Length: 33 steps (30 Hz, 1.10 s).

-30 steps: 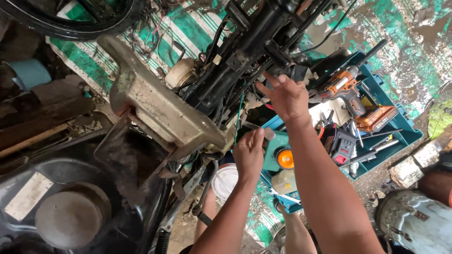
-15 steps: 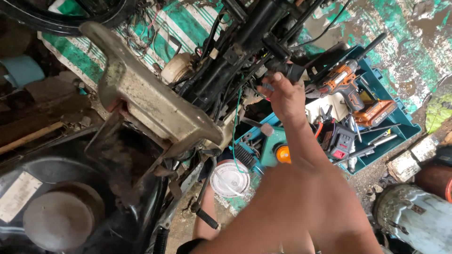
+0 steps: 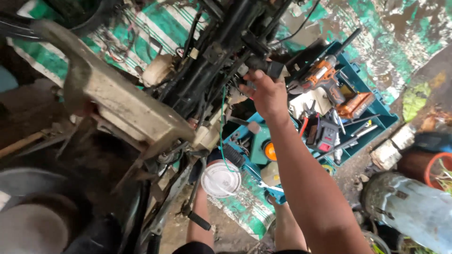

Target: Repairing the electrical wiring and installing a horn on a motorcycle.

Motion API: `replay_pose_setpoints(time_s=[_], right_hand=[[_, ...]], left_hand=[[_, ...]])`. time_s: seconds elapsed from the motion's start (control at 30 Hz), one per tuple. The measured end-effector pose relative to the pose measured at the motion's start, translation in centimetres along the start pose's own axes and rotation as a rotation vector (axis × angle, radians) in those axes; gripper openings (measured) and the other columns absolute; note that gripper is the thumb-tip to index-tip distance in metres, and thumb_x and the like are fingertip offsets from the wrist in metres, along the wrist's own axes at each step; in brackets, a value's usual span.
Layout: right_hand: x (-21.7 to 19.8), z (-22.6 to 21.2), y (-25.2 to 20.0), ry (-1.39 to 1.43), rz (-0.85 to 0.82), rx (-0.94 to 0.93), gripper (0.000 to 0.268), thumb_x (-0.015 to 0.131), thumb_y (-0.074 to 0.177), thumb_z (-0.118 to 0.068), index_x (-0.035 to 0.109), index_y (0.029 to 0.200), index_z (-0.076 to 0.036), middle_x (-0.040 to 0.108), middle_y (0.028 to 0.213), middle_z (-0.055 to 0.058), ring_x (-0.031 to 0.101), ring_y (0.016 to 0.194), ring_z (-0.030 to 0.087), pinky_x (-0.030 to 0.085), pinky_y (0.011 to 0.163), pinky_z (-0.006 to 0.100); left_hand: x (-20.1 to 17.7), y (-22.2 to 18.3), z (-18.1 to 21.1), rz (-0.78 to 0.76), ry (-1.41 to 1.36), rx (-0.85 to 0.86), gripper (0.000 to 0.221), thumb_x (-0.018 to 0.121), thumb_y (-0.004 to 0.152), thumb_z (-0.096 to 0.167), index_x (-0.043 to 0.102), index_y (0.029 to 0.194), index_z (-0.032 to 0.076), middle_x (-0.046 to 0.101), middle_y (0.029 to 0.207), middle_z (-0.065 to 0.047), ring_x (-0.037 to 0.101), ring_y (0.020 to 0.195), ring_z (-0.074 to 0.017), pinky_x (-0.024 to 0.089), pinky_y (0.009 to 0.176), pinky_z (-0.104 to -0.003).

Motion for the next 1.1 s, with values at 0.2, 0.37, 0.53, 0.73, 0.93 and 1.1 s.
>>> replay_pose_setpoints(time_s=[0.2,0.37,0.53,0.73,0.93,1.1], right_hand=[[0.2,-2.0,-1.0,0.095,-0.275,0.042,0.062,0.076,0.099,-0.07,0.071,0.148,-0.032,0.076,0.14,-0.003,0.066,0.141,0.029,0.049,0.121,0.075],[-2.1,-2.9,-1.1,0.213,0.042,0.142,0.032,0.078,0.095,-0.043,0.077,0.114,-0.017,0.079,0.111,0.004,0.077,0.106,0.029,0.064,0.088,0.051],[-1.4,-3.4,-2.8,0.156,-0.103,0.143,0.05,0.078,0.083,-0.031,0.076,0.131,-0.015,0.077,0.118,0.005,0.073,0.115,0.026,0.057,0.091,0.043],[-4.5,-1.9,-1.8,0.182,-0.255,0.094,0.079,0.075,0.073,-0.006,0.065,0.151,-0.001,0.076,0.135,0.026,0.073,0.123,0.04,0.059,0.098,0.053],[-3.9,-3.2,-2.6,0.104,-0.329,0.0,0.078,0.08,0.071,0.01,0.064,0.147,0.007,0.054,0.167,0.027,0.066,0.139,0.042,0.06,0.107,0.066],[-4.3,-3.5,-2.5,0.028,-0.366,-0.007,0.075,0.079,0.067,0.021,0.065,0.141,0.009,0.05,0.165,0.029,0.066,0.136,0.042,0.064,0.102,0.065]], left_hand=[[3.9,12.7,-6.2,0.13,-0.297,0.034,0.022,0.074,0.105,0.027,0.082,0.096,0.009,0.081,0.091,-0.008,0.078,0.086,-0.017,0.061,0.087,-0.033],[7.6,24.1,-15.4,0.246,-0.623,-0.279,0.055,0.081,0.098,0.052,0.079,0.128,0.006,0.076,0.111,-0.012,0.072,0.091,-0.021,0.061,0.076,-0.035],[9.7,32.2,-18.8,0.296,-0.947,-0.264,0.056,0.077,0.103,0.032,0.064,0.154,0.015,0.064,0.118,-0.007,0.068,0.096,-0.0208,0.055,0.08,-0.032],[9.7,34.4,-19.6,0.251,-0.955,-0.234,0.043,0.087,0.098,0.036,0.076,0.134,0.015,0.062,0.106,-0.004,0.065,0.086,-0.0209,0.053,0.069,-0.03],[8.7,32.7,-21.7,0.32,-0.935,-0.163,0.026,0.09,0.098,0.026,0.08,0.114,0.008,0.072,0.099,-0.01,0.071,0.077,-0.0202,0.057,0.064,-0.03],[7.3,31.4,-20.4,0.257,-0.935,-0.234,0.029,0.079,0.103,0.029,0.077,0.126,0.012,0.077,0.114,-0.009,0.075,0.096,-0.0223,0.061,0.08,-0.034]])
Point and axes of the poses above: each hand's wrist, its own y-axis towards the middle knuckle, its own x-axis out of the palm, z = x × y, the point moved 5 cm from there along y, towards the middle knuckle
